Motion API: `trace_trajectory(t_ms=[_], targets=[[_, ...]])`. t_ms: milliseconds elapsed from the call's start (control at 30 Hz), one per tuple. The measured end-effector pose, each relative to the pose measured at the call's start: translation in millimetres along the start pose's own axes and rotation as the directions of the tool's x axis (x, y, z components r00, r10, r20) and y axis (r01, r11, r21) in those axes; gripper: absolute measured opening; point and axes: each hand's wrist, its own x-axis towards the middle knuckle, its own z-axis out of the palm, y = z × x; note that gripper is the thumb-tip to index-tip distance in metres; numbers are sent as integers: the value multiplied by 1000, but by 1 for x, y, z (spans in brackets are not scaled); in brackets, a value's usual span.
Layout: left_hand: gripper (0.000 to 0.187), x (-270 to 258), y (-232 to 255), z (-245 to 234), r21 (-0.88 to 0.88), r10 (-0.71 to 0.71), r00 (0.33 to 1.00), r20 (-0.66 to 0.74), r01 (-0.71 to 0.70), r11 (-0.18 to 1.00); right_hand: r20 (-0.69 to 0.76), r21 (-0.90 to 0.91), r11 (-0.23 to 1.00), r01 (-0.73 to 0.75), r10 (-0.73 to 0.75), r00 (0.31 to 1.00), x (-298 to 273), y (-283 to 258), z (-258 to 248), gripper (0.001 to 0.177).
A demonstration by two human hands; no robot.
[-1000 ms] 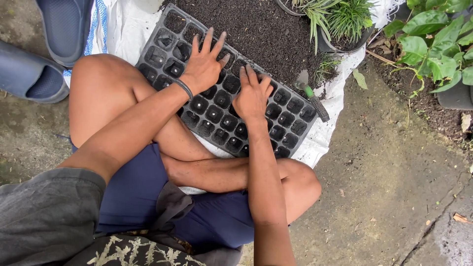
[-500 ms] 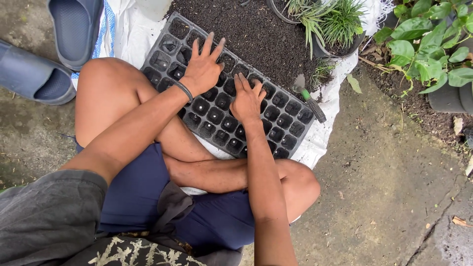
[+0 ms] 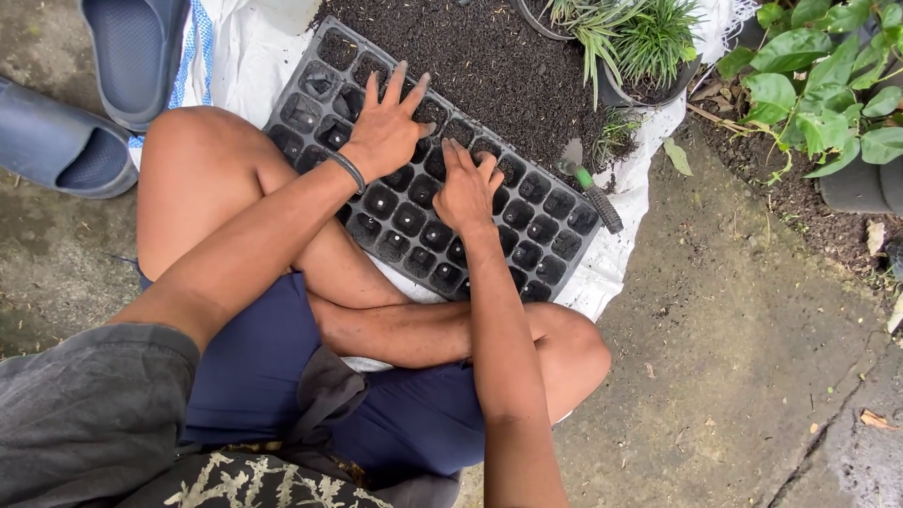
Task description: Preparing soil on a plastic sheet and filling a multi-cell seed tray with soil for planting.
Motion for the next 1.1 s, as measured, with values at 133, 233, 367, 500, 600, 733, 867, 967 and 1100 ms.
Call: trace_trajectory(t_ms=[133, 233, 367, 500, 600, 733, 867, 967, 1100], targets=[[26, -1, 2, -7, 24, 29, 999, -25, -29, 999, -79, 50, 999, -4, 8, 997, -1, -2, -2, 75], [31, -2, 1, -6, -28, 44, 999, -18, -44, 999, -68, 21, 1000, 21, -20, 998, 0, -1, -3, 74], [31, 1, 3, -5, 9, 49, 999, -3, -49, 999, -14, -21, 1000, 8, -8, 1000, 2, 0, 3, 79], [31, 4, 5, -12, -8, 25, 997, 77, -24, 1000, 23, -49, 999, -6, 8, 1000, 3, 0, 5, 81], [34, 4, 7, -11, -41, 30, 1000, 9, -29, 999, 56, -44, 999, -12, 14, 998, 1, -1, 0, 80], [38, 6, 5, -3, 15, 41, 999, -17, -41, 999, 50, -20, 1000, -19, 20, 999, 1, -1, -1, 77], [43, 7, 1, 9, -8, 11, 1000, 18, -11, 1000, 55, -25, 1000, -17, 18, 998, 1, 0, -2, 75], [51, 10, -1, 2, -20, -11, 999, 43, 12, 1000, 50, -35, 999, -15, 17, 999, 3, -1, -3, 74], [33, 0, 1, -8, -5, 2, 998, -56, -2, 1000, -42, 14, 1000, -3, 3, 999, 0, -1, -6, 76]])
